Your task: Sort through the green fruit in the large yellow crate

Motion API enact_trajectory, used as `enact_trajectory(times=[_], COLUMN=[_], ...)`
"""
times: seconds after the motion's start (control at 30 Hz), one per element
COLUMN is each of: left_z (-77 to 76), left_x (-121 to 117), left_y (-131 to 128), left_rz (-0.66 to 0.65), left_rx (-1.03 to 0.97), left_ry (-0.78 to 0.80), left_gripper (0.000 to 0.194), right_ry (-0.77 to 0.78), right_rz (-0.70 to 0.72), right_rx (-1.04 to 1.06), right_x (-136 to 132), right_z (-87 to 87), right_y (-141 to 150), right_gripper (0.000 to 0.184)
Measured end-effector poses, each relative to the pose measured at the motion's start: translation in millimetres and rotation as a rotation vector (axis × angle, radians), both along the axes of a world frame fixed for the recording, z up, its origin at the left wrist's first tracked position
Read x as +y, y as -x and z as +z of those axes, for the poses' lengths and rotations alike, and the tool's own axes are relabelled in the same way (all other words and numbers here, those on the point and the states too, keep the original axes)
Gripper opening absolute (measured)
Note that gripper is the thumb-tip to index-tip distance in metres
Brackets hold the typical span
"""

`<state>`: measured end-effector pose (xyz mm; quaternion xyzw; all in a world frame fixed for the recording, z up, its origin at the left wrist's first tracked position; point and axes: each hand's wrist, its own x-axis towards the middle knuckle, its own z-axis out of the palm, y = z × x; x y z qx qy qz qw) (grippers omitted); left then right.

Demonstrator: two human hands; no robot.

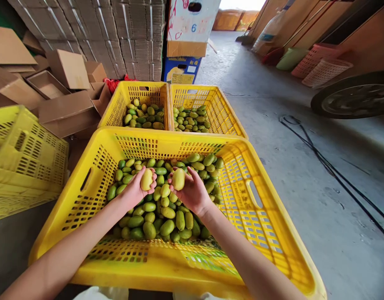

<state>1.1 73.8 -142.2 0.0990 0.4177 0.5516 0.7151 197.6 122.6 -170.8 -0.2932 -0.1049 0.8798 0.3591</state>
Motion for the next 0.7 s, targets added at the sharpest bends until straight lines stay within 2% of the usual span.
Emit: enact_trajectory(times=[0.03,0.13,0.2,0.3,0.4,0.53,0.6,0.7], left_z=[2.7,8.1,7.7,3.8,2.0,3.8,4.4,5.1], left_x=[1,2,3,3,1,1,2,4], left_y=[0,-1,0,3,6,6,5,4], left_rz=[0.025,0.101,0.131,0.153,0.173,0.180,0.188,0.216], left_rx=[-0.028,-0.094,-0.101,-0.090,-0.076,-0.116,-0.138,-0.132], left_ry=[0.043,0.121,0.123,0.094,0.087,0.065,0.060,0.078], left_gripper=[0.016,0.025,0.026,0.018,0.009,0.011,0.012,0.017], right_ry=[-0.005,-0.025,-0.032,-0.024,0.058,0.194,0.179,0.068], right_rz=[-0.004,-0.004,-0.012,-0.061,-0.105,-0.148,-0.118,-0.082], right_rx=[0.019,0.044,0.031,0.007,0.003,0.024,0.045,0.066], right_x=[1,2,3,3,3,3,2,1], right_z=[-2.0,-9.5,-12.6,-11.0,-4.1,3.9,5.6,7.7], right_y=[-1,-2,-1,0,-2,-3,-2,0], right_gripper=[0.024,0.019,0.020,0.024,0.025,0.030,0.031,0.026])
